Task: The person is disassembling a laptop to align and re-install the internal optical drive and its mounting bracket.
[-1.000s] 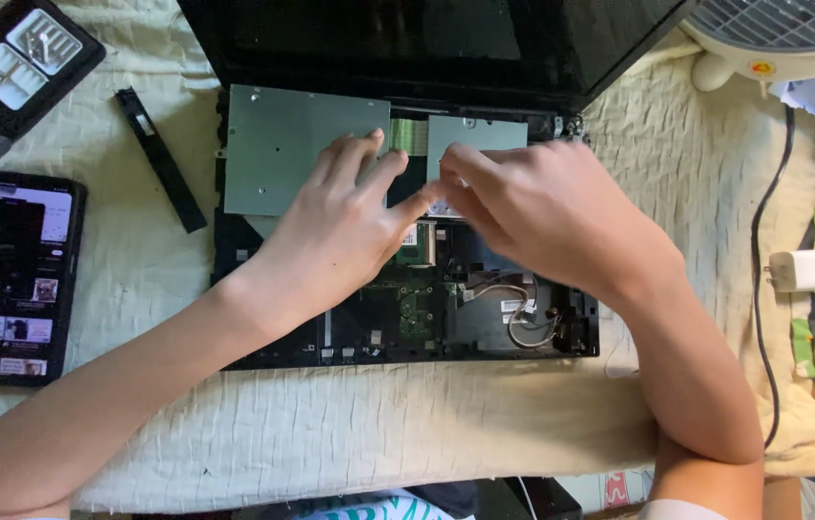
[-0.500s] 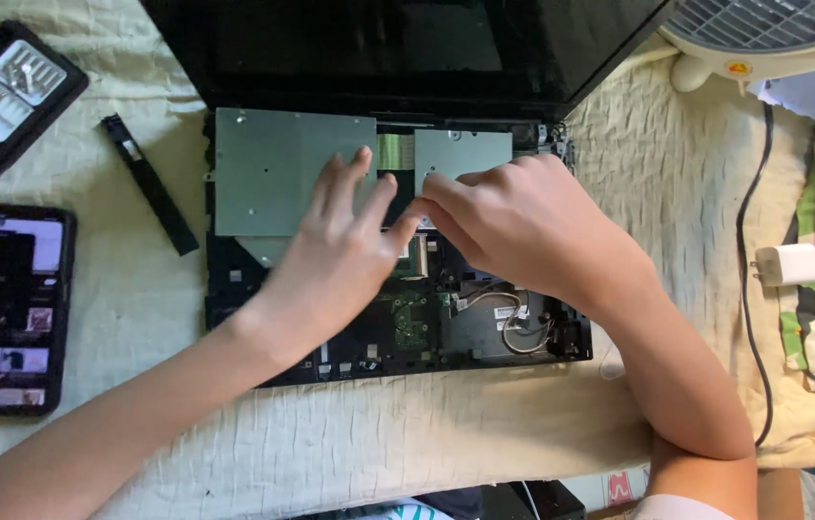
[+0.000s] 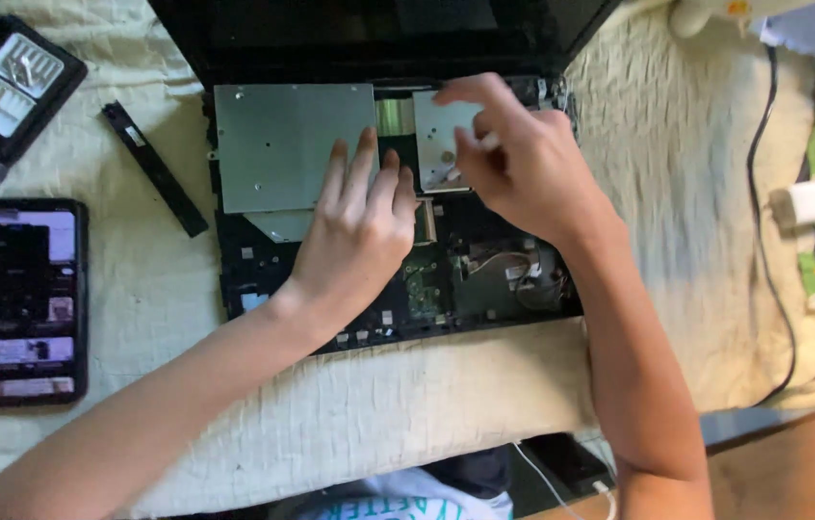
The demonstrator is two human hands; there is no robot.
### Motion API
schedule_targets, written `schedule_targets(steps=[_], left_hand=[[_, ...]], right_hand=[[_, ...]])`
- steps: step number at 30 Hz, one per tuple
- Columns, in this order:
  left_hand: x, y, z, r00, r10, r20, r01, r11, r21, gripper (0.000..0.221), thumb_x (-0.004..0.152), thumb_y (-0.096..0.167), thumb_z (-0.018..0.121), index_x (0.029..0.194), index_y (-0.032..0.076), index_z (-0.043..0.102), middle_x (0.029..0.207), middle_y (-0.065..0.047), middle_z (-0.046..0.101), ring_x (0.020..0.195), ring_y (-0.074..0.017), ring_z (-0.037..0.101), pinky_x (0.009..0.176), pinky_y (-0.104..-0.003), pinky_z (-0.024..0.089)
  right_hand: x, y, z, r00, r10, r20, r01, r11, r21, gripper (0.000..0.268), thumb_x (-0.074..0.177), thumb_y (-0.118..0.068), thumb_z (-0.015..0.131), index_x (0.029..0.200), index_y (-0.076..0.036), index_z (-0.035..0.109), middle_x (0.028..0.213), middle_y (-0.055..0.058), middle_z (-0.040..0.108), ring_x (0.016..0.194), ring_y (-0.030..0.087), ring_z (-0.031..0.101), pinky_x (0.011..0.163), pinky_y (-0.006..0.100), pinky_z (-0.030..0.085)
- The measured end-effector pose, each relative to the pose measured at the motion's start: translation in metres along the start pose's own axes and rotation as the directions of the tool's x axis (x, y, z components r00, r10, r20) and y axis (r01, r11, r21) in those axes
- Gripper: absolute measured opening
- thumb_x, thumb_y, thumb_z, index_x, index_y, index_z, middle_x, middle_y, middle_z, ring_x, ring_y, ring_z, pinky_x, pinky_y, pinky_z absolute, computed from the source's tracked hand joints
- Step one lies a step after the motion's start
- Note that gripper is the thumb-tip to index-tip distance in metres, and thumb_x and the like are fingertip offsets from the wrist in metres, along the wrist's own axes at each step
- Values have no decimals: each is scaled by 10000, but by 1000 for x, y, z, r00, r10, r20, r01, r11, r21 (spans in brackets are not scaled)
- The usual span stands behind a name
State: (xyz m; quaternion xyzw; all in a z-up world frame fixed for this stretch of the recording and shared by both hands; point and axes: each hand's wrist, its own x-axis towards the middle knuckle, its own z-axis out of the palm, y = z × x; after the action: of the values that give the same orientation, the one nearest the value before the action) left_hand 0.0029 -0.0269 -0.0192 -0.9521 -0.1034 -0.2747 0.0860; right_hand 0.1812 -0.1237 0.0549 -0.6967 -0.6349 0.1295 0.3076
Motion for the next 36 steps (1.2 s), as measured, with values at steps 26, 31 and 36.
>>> schedule_targets(steps=[26,31,36], left_hand=[[-4,-10,29,989,49,-137,-50,999,-1,333,843,347,889,925,42,781,915,-156,726,1049,-378,711,910,-492,570],[-3,-10,28,987,38,-155,-42,999,-20,364,834,403,895,901,62,788,891,-135,732,1040,-363,717,895,-476,576],[-1,-8,19,993,18,-113,-24,998,-56,382,817,395,896,916,44,780,893,-141,736,1028,-357,723,884,-463,585]], right_hand=[[-10,31,35,927,-38,-374,122,971,204,123,1086,-42,554,1181,-97,609,627,89,594,405,209,476,444,295,403],[-12,38,36,928,-36,-371,118,973,200,109,1074,-50,581,1168,-80,627,643,93,610,415,205,493,438,301,414],[-14,33,40,917,59,-393,38,971,236,167,991,-57,653,1155,-89,665,724,163,662,495,337,603,473,395,465]])
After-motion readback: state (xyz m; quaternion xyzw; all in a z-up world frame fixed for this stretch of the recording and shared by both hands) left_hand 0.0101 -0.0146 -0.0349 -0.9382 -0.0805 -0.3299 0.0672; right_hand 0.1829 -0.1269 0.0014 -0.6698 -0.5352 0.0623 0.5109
